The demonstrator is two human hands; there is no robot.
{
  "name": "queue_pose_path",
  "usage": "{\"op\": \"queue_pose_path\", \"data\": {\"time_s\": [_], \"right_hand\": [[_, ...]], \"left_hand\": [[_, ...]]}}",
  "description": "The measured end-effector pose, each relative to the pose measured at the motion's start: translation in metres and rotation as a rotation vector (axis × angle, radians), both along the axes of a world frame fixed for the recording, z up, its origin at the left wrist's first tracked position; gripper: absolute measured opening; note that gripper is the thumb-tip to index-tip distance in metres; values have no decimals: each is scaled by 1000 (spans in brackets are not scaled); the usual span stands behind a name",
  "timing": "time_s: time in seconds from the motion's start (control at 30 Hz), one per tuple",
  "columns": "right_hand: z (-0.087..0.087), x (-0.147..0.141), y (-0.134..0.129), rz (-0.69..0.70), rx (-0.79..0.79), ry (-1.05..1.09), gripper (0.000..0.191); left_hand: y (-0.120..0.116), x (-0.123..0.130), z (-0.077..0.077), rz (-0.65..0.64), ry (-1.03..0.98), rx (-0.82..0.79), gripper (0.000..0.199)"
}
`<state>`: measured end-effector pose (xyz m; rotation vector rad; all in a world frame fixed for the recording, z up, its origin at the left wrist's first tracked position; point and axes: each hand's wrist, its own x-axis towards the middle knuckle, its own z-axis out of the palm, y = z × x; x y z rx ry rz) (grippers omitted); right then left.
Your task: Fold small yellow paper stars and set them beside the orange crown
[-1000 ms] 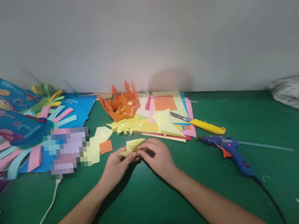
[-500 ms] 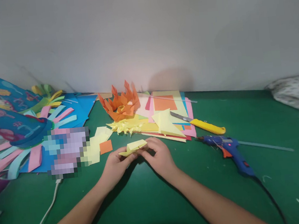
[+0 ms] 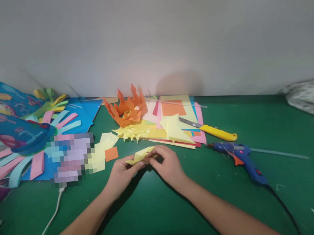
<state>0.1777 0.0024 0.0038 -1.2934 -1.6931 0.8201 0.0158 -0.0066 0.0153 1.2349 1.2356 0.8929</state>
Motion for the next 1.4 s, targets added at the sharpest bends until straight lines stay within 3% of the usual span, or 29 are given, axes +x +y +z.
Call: {"op": "queue_pose_path", "data": {"time_s": [0.27, 0.47, 0.57, 0.87, 1.03, 1.2, 1.4], "right_hand": [[1, -2, -1, 39, -45, 60, 5], [-1, -1, 3, 52, -156, 260, 20], [-2, 2, 7, 76, -233, 333, 25], [3, 1, 5, 177, -367, 436, 43], [4, -1, 5, 200, -366, 441, 35], [3, 2, 6, 195, -407, 475, 38], [3, 3, 6, 215, -442, 535, 31]], "left_hand": [[-1, 1, 2, 30, 10, 43, 19], [1, 1, 5, 61, -289, -174, 31], [3, 1, 5, 105, -364, -205, 33], [2, 2, 1, 94, -225, -119, 28], [1, 0, 3, 112, -146, -25, 15], [2, 1, 5, 86, -196, -94, 26], [3, 0, 1, 154, -290, -167, 26]]}}
